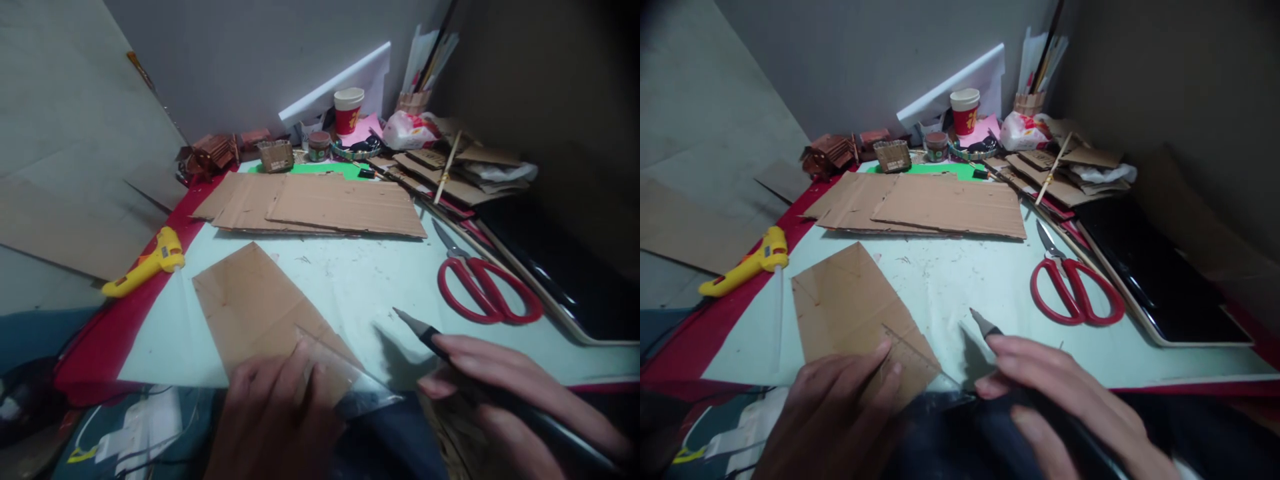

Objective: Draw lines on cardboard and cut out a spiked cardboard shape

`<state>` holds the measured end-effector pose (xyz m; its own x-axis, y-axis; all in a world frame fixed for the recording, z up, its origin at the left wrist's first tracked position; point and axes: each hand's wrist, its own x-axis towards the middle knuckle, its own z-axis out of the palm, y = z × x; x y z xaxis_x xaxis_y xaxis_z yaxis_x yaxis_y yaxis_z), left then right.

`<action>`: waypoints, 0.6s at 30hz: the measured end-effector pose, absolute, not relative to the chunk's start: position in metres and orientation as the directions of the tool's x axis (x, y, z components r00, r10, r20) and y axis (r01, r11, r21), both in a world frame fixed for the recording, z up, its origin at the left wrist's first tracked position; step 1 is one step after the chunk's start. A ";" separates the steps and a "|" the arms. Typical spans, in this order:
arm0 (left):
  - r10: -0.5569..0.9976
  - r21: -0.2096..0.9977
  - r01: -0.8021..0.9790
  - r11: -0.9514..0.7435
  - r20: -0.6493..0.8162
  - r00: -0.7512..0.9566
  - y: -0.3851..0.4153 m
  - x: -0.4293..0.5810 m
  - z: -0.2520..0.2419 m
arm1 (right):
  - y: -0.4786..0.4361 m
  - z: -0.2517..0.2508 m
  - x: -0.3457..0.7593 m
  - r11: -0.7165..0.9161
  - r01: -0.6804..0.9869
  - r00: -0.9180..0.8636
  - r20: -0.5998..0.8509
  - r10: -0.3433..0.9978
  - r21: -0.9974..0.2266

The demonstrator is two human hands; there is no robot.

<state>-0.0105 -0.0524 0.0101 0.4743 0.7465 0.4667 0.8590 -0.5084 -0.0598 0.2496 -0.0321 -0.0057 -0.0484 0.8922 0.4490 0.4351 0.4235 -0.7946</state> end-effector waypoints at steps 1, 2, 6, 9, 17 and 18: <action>0.739 -0.079 0.848 -0.524 0.453 0.499 -0.052 -0.012 0.010 | -0.026 -0.001 0.248 0.397 0.420 -0.039 0.420 0.907 -0.816; 0.733 -0.095 0.840 -0.535 0.443 0.517 -0.052 -0.013 0.010 | -0.019 0.005 0.246 0.383 0.408 -0.044 0.401 0.915 -0.829; 0.731 -0.090 0.845 -0.528 0.457 0.506 -0.052 -0.014 0.010 | 0.006 0.025 0.231 0.417 0.330 -0.146 0.391 0.909 -0.847; 0.738 -0.078 0.850 -0.520 0.460 0.494 -0.053 -0.012 0.011 | 0.019 0.034 0.214 0.339 0.276 -0.205 0.289 0.935 -0.899; 0.735 -0.077 0.858 -0.508 0.480 0.478 -0.053 -0.011 0.007 | 0.036 0.045 0.183 0.170 0.192 -0.342 0.096 0.935 -0.967; 0.739 -0.074 0.861 -0.503 0.481 0.472 -0.053 -0.011 0.007 | 0.037 0.046 0.182 0.169 0.191 -0.352 0.093 0.931 -0.967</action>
<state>-0.0107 -0.0530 0.0074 0.4724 0.7387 0.4808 0.8612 -0.5029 -0.0736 0.1819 0.0372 0.0458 -0.3524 0.9312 0.0930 0.1910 0.1688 -0.9670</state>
